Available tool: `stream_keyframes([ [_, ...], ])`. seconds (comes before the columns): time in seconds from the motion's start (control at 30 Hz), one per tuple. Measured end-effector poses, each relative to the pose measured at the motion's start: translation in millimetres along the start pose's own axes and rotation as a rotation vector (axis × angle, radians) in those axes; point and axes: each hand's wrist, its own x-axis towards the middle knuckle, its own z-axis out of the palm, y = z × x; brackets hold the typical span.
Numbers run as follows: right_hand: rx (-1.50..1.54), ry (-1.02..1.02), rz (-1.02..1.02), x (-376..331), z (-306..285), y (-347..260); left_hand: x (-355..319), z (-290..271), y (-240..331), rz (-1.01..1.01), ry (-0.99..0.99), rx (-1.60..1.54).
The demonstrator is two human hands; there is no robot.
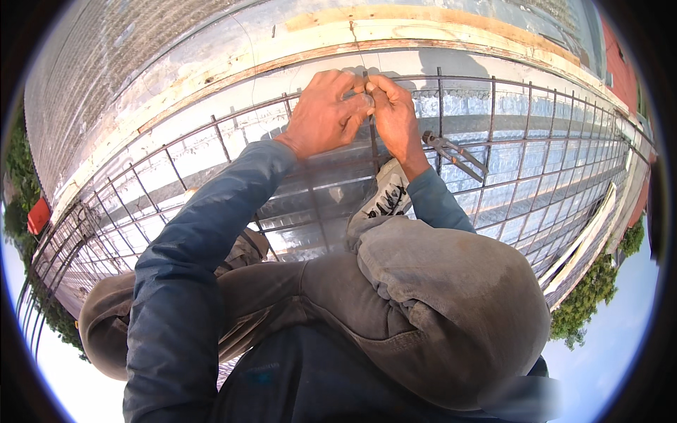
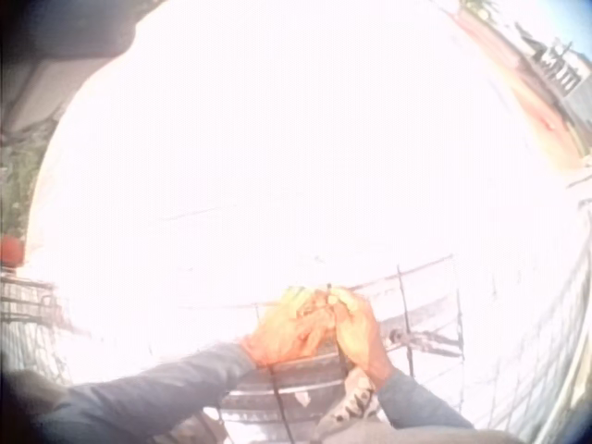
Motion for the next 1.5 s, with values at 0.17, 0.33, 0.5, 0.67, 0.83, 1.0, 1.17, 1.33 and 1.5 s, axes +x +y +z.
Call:
stream_keyframes([
  [0.17,0.232,0.041,-0.058,-11,15,7,-1,4,9,-0.337,0.101,-0.321],
  [0.33,0.285,-0.019,-0.033,-18,21,9,11,4,-11,-0.564,-0.015,-0.446],
  [0.5,0.254,-0.019,0.002,-15,18,18,23,2,-12,-0.73,-0.158,-0.476],
  [0.67,0.241,-0.006,-0.015,-11,24,22,21,9,-15,-0.648,-0.032,-0.397],
  [0.83,0.101,0.029,-0.028,-13,27,14,22,9,-19,-0.628,-0.039,-0.391],
  [1.0,0.238,0.03,0.316,-17,24,16,33,-1,-24,-0.748,-0.221,-0.421],
  [1.17,0.092,0.095,0.371,-8,29,13,33,0,-30,-0.743,-0.251,-0.465],
  [1.33,-0.082,0.125,0.408,-2,31,-1,37,1,-27,-0.757,-0.316,-0.346],
  [1.5,-0.233,0.022,0.379,1,23,-7,39,0,-33,-0.672,-0.376,-0.286],
])
